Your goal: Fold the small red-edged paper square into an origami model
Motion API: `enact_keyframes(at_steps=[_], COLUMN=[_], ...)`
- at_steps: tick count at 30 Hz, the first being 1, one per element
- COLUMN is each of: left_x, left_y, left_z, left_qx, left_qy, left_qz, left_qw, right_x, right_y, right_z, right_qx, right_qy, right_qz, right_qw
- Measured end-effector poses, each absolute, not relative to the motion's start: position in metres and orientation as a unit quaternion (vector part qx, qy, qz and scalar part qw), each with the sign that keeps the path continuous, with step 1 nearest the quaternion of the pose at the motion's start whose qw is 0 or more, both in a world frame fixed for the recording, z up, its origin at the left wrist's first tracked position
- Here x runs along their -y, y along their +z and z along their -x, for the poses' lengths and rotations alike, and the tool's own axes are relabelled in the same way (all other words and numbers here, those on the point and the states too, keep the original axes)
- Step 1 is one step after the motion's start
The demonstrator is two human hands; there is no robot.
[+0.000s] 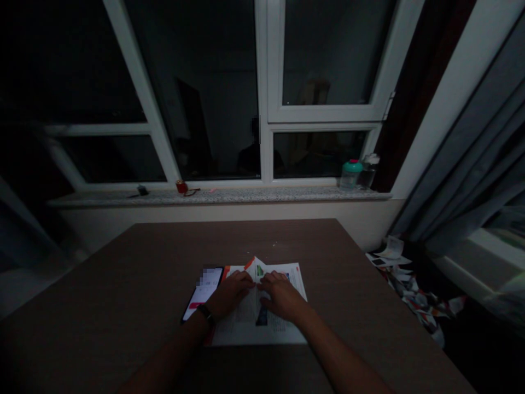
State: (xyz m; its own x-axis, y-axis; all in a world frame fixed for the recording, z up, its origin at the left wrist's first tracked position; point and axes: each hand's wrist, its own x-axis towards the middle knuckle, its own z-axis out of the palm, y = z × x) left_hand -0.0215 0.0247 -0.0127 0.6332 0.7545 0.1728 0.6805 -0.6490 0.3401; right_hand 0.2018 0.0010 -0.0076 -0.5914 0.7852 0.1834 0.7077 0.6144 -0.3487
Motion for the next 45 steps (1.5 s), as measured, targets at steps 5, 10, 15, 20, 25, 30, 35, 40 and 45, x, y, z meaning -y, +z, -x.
enact_keyframes(at_steps=[5, 10, 15, 20, 25, 30, 35, 40, 45], left_x=[-0.029, -0.029, -0.027, -0.027, -0.026, -0.022, -0.022, -0.023, -0.023], left_y=[-0.016, -0.014, -0.012, -0.012, -0.015, -0.014, -0.012, -0.011, -0.009], left_z=[0.02, 0.018, 0.021, 0.025, 0.027, 0.027, 0.027, 0.028, 0.028], left_qx=[-0.396, -0.399, -0.387, -0.382, -0.366, -0.371, -0.364, -0.362, -0.36], left_qy=[0.175, 0.173, 0.176, 0.182, 0.202, 0.181, 0.179, 0.181, 0.187], left_qz=[-0.891, -0.891, -0.895, -0.894, -0.894, -0.897, -0.897, -0.895, -0.894], left_qw=[0.135, 0.135, 0.131, 0.145, 0.16, 0.158, 0.176, 0.188, 0.188], right_x=[-0.009, -0.018, -0.024, -0.029, -0.023, -0.009, -0.003, -0.005, -0.007], right_y=[-0.011, -0.017, -0.025, -0.03, -0.026, -0.017, -0.013, -0.013, -0.016], right_z=[-0.198, -0.196, -0.196, -0.195, -0.197, -0.201, -0.203, -0.204, -0.205], right_qx=[0.881, 0.878, 0.876, 0.874, 0.874, 0.879, 0.88, 0.88, 0.884], right_qy=[0.114, 0.113, 0.11, 0.118, 0.12, 0.124, 0.138, 0.145, 0.139], right_qz=[0.424, 0.427, 0.429, 0.425, 0.416, 0.414, 0.419, 0.413, 0.4], right_qw=[0.177, 0.184, 0.192, 0.204, 0.221, 0.199, 0.176, 0.184, 0.198])
